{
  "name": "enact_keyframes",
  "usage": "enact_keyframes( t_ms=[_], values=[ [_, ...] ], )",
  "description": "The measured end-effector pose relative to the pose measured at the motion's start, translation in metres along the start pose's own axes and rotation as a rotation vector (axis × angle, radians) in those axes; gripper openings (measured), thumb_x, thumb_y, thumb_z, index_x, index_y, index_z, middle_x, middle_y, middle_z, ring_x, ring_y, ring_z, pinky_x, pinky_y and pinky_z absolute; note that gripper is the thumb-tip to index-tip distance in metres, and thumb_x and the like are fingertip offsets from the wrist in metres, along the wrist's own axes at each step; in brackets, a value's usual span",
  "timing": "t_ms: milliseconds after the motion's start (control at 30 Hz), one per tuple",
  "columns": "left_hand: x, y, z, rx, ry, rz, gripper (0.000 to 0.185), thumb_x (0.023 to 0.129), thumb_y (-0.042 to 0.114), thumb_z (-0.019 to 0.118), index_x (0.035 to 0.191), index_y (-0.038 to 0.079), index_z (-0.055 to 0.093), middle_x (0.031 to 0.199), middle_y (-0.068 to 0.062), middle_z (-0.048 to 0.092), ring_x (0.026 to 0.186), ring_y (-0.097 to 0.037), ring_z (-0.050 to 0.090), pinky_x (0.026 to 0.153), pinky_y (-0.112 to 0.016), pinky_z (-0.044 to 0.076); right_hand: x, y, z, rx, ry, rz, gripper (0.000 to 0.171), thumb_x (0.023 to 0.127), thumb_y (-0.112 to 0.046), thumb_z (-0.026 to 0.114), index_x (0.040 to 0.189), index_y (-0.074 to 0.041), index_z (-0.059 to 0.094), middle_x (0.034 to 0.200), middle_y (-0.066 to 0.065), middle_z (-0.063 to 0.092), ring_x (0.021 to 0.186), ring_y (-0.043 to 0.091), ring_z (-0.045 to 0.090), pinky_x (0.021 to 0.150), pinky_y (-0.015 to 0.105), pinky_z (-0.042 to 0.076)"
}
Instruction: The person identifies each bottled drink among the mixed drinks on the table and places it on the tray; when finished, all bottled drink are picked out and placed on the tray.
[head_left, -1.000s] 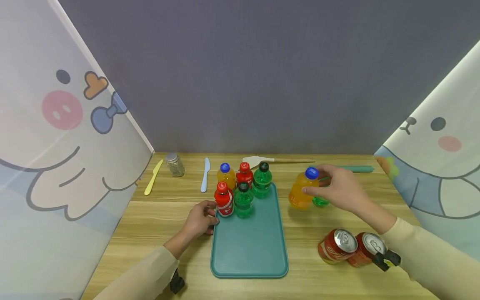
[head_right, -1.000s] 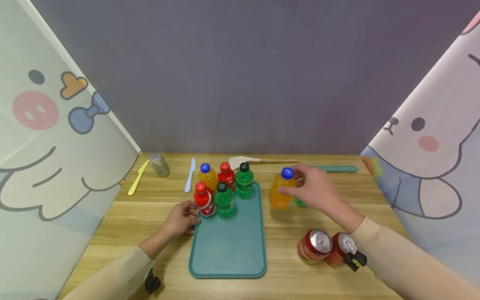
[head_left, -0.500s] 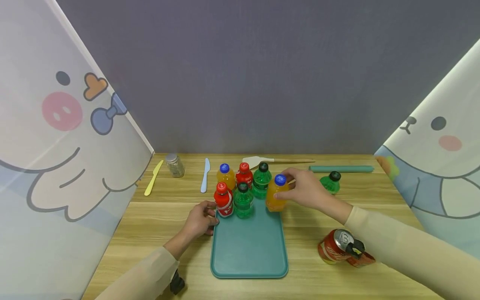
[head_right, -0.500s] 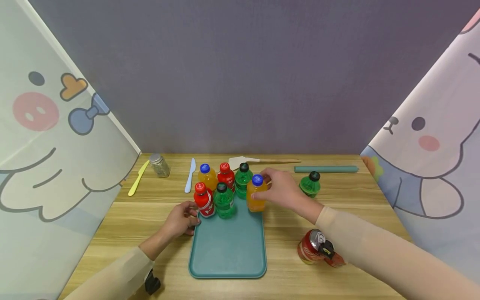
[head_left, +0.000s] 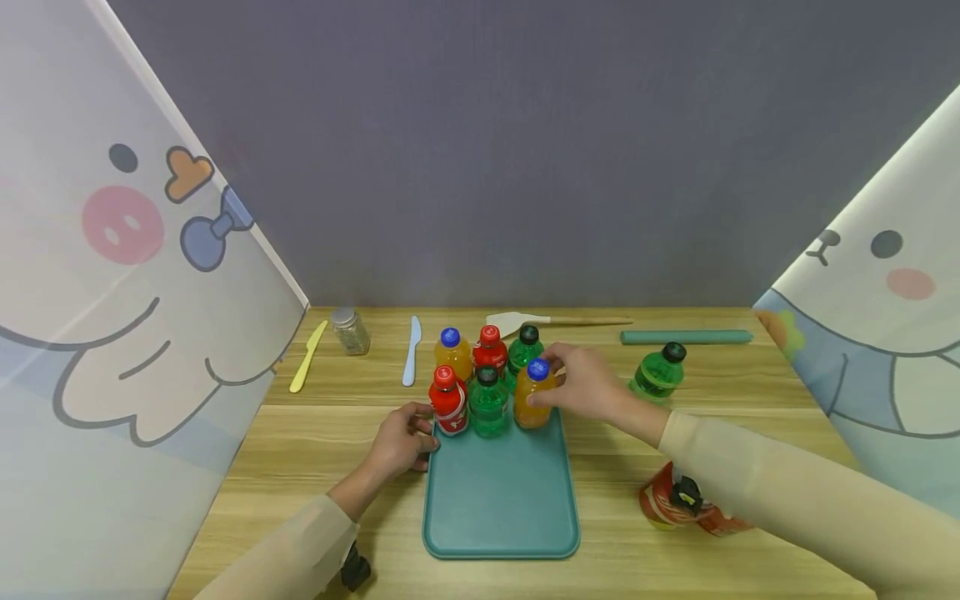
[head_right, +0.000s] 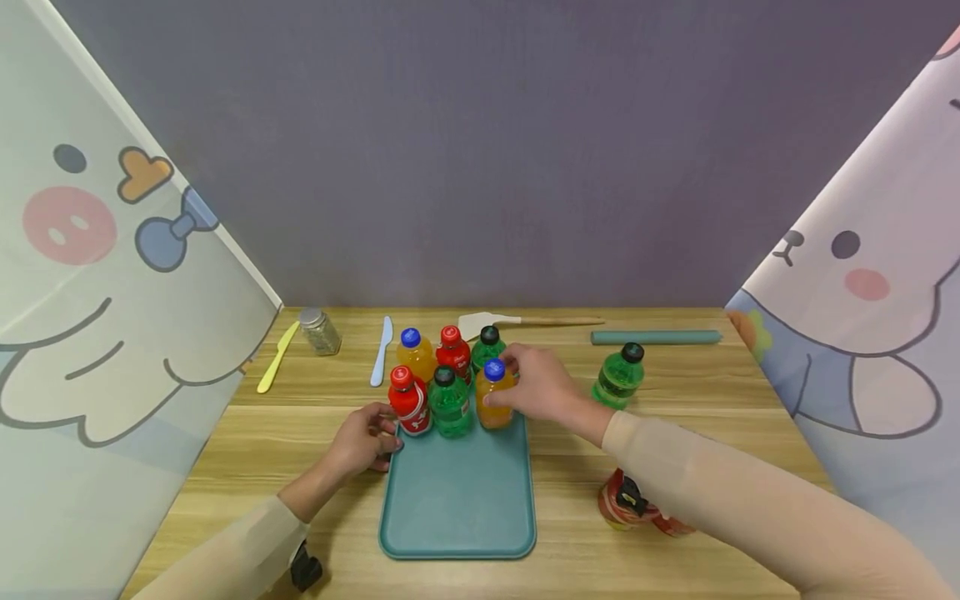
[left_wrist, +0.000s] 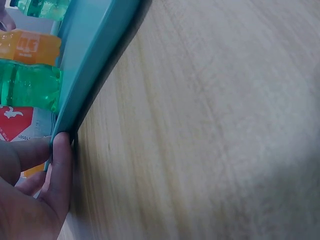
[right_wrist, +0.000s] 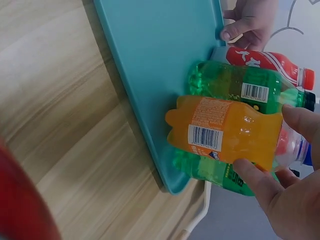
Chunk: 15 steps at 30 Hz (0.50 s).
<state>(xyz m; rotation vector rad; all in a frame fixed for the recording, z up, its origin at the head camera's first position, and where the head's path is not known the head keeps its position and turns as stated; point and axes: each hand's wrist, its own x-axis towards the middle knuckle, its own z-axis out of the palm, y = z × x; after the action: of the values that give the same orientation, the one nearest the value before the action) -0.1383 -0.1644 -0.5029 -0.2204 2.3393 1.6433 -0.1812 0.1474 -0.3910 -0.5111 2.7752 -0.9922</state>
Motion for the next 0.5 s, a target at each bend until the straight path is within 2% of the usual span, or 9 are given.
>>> enact_keyframes(
  t_ms=[233, 500],
  values=[
    [-0.0004, 0.0020, -0.0006, -0.004, -0.003, 0.007, 0.051, 0.085, -0.013, 0.070, 0.133, -0.001, 0.058, 0.101, -0.015, 0.057, 0.074, -0.020, 0.061, 0.051, -0.038, 0.063, -0.0003, 0.0027, 0.0033, 0.025, -0.017, 0.009, 0.065, 0.076, -0.035, 0.090, 0.125, -0.003, 0.064, 0.110, 0.008, 0.071, 0.086, 0.016, 0.070, 0.071, 0.029, 0.062],
    [0.0007, 0.0004, -0.0015, -0.003, -0.013, 0.008, 0.051, 0.084, -0.013, 0.070, 0.133, -0.002, 0.057, 0.102, -0.016, 0.057, 0.074, -0.021, 0.061, 0.051, -0.038, 0.063, 0.0028, 0.0066, -0.0003, 0.048, -0.089, -0.015, 0.068, 0.080, -0.035, 0.088, 0.130, 0.001, 0.060, 0.117, 0.012, 0.069, 0.100, 0.027, 0.071, 0.082, 0.036, 0.064]
  ],
)
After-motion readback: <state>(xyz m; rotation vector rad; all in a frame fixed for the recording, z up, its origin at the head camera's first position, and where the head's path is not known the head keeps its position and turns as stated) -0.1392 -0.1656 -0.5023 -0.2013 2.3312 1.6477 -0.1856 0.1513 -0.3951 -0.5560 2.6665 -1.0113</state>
